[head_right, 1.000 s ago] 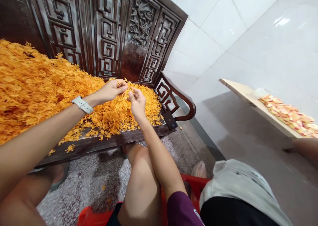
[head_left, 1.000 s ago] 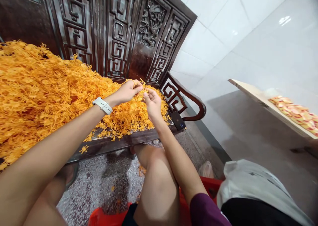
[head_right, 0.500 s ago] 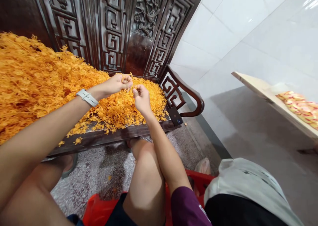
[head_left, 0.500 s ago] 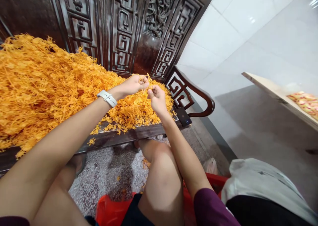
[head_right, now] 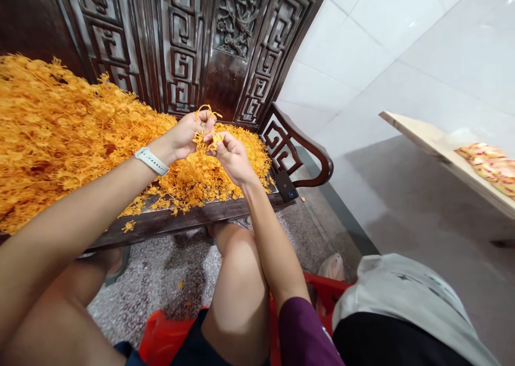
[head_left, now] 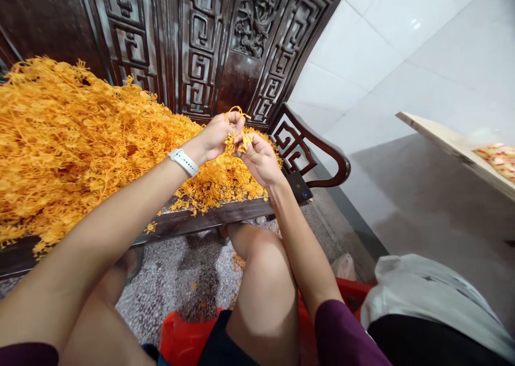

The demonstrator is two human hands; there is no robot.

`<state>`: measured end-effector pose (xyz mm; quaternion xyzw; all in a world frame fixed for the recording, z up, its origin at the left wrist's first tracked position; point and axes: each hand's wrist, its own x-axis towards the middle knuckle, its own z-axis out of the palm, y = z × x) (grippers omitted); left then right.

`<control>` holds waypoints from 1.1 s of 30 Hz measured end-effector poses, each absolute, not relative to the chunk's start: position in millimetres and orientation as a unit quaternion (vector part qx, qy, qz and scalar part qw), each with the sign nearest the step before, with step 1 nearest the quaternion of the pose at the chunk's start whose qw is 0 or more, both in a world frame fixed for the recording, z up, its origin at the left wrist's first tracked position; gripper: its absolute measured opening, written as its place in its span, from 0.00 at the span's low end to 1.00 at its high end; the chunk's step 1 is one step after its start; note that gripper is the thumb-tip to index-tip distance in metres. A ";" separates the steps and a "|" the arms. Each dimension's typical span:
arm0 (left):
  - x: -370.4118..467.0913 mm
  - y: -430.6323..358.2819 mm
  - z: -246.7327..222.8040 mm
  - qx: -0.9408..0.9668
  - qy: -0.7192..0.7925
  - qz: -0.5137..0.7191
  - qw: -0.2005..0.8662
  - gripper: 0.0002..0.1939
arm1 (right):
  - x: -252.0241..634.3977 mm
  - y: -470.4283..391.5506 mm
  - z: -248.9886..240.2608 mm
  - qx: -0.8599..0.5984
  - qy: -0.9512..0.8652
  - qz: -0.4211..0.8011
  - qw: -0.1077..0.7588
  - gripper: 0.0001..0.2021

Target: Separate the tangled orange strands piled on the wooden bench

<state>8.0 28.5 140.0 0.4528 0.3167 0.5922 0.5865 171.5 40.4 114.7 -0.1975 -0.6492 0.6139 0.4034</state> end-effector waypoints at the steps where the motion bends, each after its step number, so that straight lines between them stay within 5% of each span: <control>1: 9.7 28.2 140.5 0.459 0.315 0.592 0.583 0.12 | 172.9 40.7 115.1 -0.199 -0.649 0.612 0.406 0.20; 19: 39.1 18.0 141.5 0.476 0.329 0.625 0.524 0.06 | 186.2 35.0 124.3 -0.198 -0.633 0.595 0.453 0.29; 33: 60.0 16.1 167.0 0.412 0.259 0.671 0.559 0.11 | 186.0 17.7 141.4 -0.214 -0.647 0.538 0.497 0.24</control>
